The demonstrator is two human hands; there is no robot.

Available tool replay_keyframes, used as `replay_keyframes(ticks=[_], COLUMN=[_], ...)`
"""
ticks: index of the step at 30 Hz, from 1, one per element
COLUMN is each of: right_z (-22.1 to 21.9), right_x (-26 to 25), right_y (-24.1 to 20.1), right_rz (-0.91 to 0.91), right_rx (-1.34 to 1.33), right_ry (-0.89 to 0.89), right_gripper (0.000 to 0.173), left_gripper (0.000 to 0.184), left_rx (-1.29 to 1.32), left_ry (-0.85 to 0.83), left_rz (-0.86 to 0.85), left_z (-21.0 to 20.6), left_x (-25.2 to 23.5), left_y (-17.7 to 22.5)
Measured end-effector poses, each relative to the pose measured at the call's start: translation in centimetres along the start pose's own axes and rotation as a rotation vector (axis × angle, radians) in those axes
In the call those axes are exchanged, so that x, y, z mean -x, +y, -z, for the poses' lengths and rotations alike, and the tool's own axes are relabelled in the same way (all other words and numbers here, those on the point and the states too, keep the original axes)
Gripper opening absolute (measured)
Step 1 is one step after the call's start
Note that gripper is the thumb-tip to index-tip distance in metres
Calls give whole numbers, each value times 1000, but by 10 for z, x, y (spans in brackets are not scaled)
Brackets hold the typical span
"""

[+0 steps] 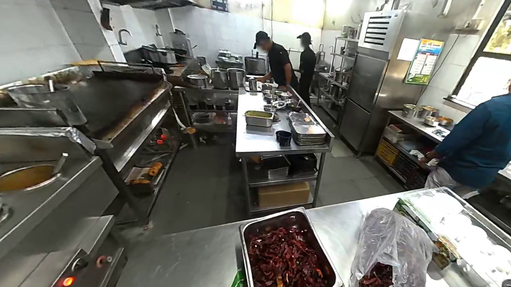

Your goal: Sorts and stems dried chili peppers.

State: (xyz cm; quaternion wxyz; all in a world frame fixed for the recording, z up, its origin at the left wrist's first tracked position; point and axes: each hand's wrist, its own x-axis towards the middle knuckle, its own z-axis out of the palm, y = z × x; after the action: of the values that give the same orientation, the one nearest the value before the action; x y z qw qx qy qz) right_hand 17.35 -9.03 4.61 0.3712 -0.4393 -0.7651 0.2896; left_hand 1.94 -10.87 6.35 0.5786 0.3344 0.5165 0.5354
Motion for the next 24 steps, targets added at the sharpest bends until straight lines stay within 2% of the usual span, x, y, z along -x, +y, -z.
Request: replay_keyframes(ticks=[4, 9, 11, 12, 13, 15, 17, 18, 19, 20, 21, 22, 24], right_z=[2, -8, 1, 6, 6, -17, -43, -51, -55, -53, -50, -45, -31], right_x=[0, 1, 0, -1, -4, 0, 12, 18, 21, 19, 17, 14, 9], right_y=[-7, 9, -13, -25, -30, 7, 29, 29, 25, 20, 16, 15, 28], right_rz=[-118, -187, -298, -363, -398, -346, -311, -286, -268, -257, -253, -257, -275], right_rx=[-382, -1160, -1383, -1331, -1141, -621, -100, -10, -28, -98, -162, -177, -88], right_ry=[18, -6, 5, 9, -23, -249, -438, -479, -505, -503, -456, -383, -204], right_gripper=[22, 22, 20, 21, 23, 26, 25, 34, 58, 74, 77, 71, 49], left_gripper=[12, 15, 16, 14, 12, 17, 26, 33, 39, 43, 44, 42, 32], left_rx=[144, 447, 476, 380, 214, -238, -630, -754, -841, -895, -919, -931, -941], left_ry=[-13, -3, 28, 35, 27, 34, 96, 105, 110, 110, 105, 97, 93], left_rz=[-4, 183, 182, 118, 19, -186, -251, -268, -285, -302, -317, -334, -386], left_z=[-1, -6, -2, 3, 10, 29, 43, 50, 55, 59, 62, 65, 67], left_x=[2, -2, -9, -14, -18, -32, -45, -51, -55, -59, -59, -56, -46], left_y=[2, -1, 2, 4, 6, 13, 18, 16, 10, 6, 2, -1, -7])
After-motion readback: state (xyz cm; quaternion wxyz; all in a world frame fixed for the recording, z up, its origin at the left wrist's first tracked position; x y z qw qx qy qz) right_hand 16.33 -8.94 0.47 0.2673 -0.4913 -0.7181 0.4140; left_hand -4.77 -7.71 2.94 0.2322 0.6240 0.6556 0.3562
